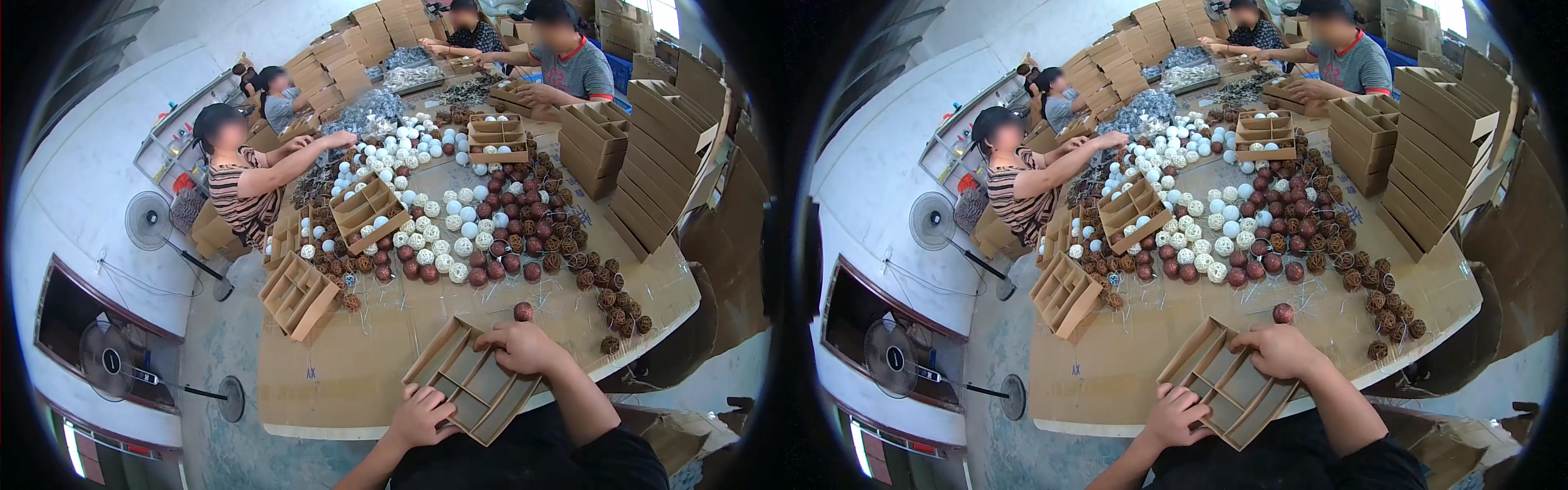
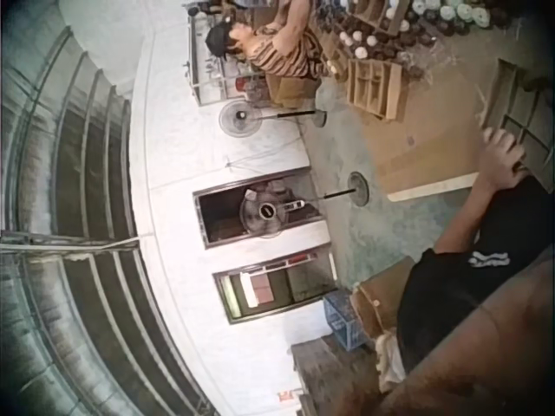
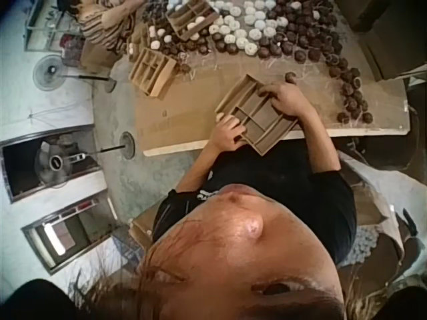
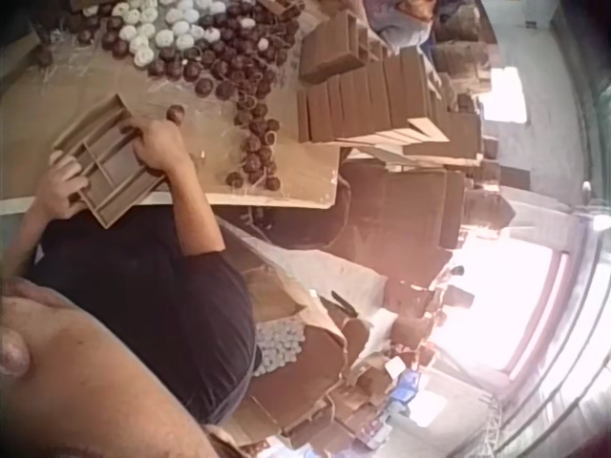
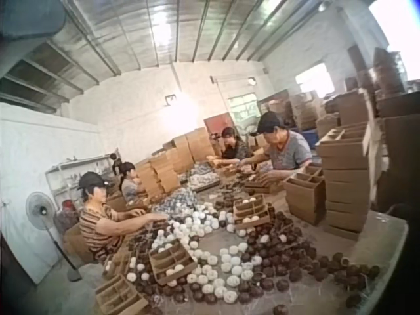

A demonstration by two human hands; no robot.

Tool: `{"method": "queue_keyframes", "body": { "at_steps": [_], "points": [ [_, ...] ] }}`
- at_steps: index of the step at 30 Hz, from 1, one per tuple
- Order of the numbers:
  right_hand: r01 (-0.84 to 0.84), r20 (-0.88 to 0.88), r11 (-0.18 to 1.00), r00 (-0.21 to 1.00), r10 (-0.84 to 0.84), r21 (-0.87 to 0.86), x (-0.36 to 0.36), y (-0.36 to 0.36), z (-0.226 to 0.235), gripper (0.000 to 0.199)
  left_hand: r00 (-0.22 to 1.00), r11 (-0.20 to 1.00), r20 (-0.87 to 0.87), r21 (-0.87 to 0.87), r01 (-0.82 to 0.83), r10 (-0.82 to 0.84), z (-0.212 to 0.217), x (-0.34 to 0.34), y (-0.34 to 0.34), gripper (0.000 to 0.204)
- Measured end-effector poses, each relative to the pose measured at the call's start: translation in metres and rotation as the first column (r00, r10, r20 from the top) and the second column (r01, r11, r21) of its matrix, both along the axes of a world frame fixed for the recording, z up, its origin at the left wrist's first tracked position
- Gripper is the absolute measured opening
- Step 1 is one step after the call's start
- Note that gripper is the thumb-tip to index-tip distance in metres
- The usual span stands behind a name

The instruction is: The person packs decorative balls and baubles into the compartments of cardboard trays by hand, sets the filled trays aside, and positions empty cardboard trays on the table.

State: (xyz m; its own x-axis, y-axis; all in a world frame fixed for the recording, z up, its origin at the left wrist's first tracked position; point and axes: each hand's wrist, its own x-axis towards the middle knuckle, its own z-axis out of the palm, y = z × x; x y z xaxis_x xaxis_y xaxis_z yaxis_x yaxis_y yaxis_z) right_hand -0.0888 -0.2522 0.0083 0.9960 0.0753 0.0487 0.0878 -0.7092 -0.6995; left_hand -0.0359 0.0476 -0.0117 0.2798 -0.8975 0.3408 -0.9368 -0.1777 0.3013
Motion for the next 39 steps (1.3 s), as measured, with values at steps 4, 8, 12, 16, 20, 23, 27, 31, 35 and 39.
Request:
{"method": "queue_keyframes", "body": {
  "at_steps": [4, 8, 12, 16, 20, 23, 27, 31, 35, 39],
  "points": [
    [0.002, -0.009, 1.000, 1.000, -0.002, -0.008, -0.0002, -0.0009, -0.0009, 0.041, 1.000, 1.000, 0.010, -0.006, -0.001, 0.001, 0.0003, -0.0001, -0.0009, 0.041],
    [0.000, -0.008, 1.000, 1.000, 0.000, -0.009, -0.0001, -0.0008, -0.0010, 0.040, 1.000, 1.000, 0.010, 0.001, -0.002, 0.002, 0.0006, 0.0000, -0.0010, 0.041],
    [0.002, 0.013, 1.000, 1.000, -0.002, 0.004, 0.0000, -0.0011, -0.0039, 0.040, 1.000, 1.000, 0.007, 0.009, -0.003, 0.003, 0.0007, 0.0000, -0.0007, 0.042],
    [-0.004, 0.021, 1.000, 1.000, 0.004, 0.018, 0.0002, -0.0011, -0.0032, 0.040, 1.000, 1.000, 0.004, 0.011, -0.010, 0.010, -0.0051, -0.0005, 0.0012, 0.044],
    [0.001, 0.007, 1.000, 1.000, -0.001, 0.004, 0.0002, -0.0010, -0.0036, 0.041, 1.000, 1.000, 0.003, 0.013, -0.011, 0.011, -0.0050, -0.0005, 0.0008, 0.043],
    [0.001, 0.010, 1.000, 1.000, -0.001, 0.004, -0.0001, -0.0012, -0.0025, 0.041, 1.000, 1.000, 0.002, 0.011, -0.012, 0.012, -0.0063, -0.0006, 0.0010, 0.043],
    [0.001, 0.000, 1.000, 1.000, -0.001, 0.000, -0.0003, -0.0012, -0.0032, 0.041, 1.000, 1.000, 0.016, 0.003, -0.013, 0.013, -0.0060, -0.0005, 0.0008, 0.042],
    [0.005, -0.006, 1.000, 1.000, -0.005, -0.012, -0.0008, -0.0004, -0.0001, 0.041, 1.000, 1.000, 0.012, -0.002, -0.014, 0.014, -0.0058, -0.0009, 0.0005, 0.042],
    [0.008, 0.002, 1.000, 1.000, -0.008, 0.007, -0.0010, -0.0001, -0.0002, 0.040, 1.000, 1.000, 0.024, -0.007, -0.013, 0.013, -0.0051, -0.0004, 0.0001, 0.041],
    [0.014, -0.003, 1.000, 1.000, -0.014, 0.010, -0.0010, 0.0001, 0.0012, 0.041, 0.999, 1.000, 0.030, -0.012, -0.011, 0.011, -0.0058, 0.0002, -0.0001, 0.041]
  ]
}}
